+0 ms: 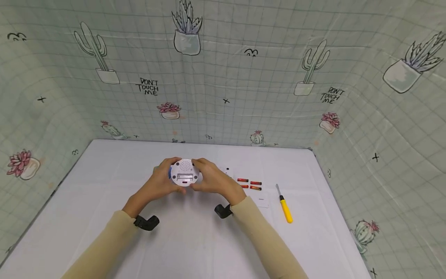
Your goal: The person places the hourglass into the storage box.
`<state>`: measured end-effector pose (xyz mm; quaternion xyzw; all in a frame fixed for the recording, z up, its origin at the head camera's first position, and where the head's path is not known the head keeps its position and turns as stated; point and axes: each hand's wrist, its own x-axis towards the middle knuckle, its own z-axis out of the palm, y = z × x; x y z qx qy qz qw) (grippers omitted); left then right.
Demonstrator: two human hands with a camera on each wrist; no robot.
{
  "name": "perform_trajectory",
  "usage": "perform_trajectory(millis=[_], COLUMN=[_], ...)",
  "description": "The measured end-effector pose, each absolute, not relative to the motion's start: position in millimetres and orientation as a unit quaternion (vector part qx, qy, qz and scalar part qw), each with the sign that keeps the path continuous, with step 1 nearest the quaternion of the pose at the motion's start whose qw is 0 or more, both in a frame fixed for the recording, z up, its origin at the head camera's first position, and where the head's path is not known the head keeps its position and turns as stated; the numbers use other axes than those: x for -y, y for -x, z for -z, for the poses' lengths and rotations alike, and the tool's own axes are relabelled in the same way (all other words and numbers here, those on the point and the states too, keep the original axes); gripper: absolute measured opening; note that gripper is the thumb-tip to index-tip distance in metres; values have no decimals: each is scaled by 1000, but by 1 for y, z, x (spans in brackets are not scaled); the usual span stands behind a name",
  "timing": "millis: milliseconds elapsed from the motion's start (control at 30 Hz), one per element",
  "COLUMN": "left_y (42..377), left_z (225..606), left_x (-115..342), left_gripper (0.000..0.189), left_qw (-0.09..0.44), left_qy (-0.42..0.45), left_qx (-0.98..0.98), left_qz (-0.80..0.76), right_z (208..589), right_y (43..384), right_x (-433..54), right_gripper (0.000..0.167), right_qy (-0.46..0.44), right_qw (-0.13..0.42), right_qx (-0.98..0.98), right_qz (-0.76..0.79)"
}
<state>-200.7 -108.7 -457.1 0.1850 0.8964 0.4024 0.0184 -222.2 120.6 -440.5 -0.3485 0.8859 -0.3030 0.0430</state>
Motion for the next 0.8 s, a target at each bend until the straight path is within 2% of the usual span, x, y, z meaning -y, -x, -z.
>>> perform_trajectory(millis=[133, 400, 800], left_y=[214, 226, 231], left_z=[456, 470, 487], left_x=[107, 101, 101], left_gripper=[110, 102, 100], left_qw=[-2, 43, 44], left_qy=[-176, -180, -187], left_qx=[-922, -940, -959], left_qz=[-344, -286, -206], right_z=[438, 457, 471], right_y=[235, 247, 255], right_x=[-114, -110, -109], right_gripper=[79, 80, 70], right_qy=[330, 293, 337], right_qw=[61, 99, 46], right_qx=[-899, -924, -932], right_qz=[281, 224, 124])
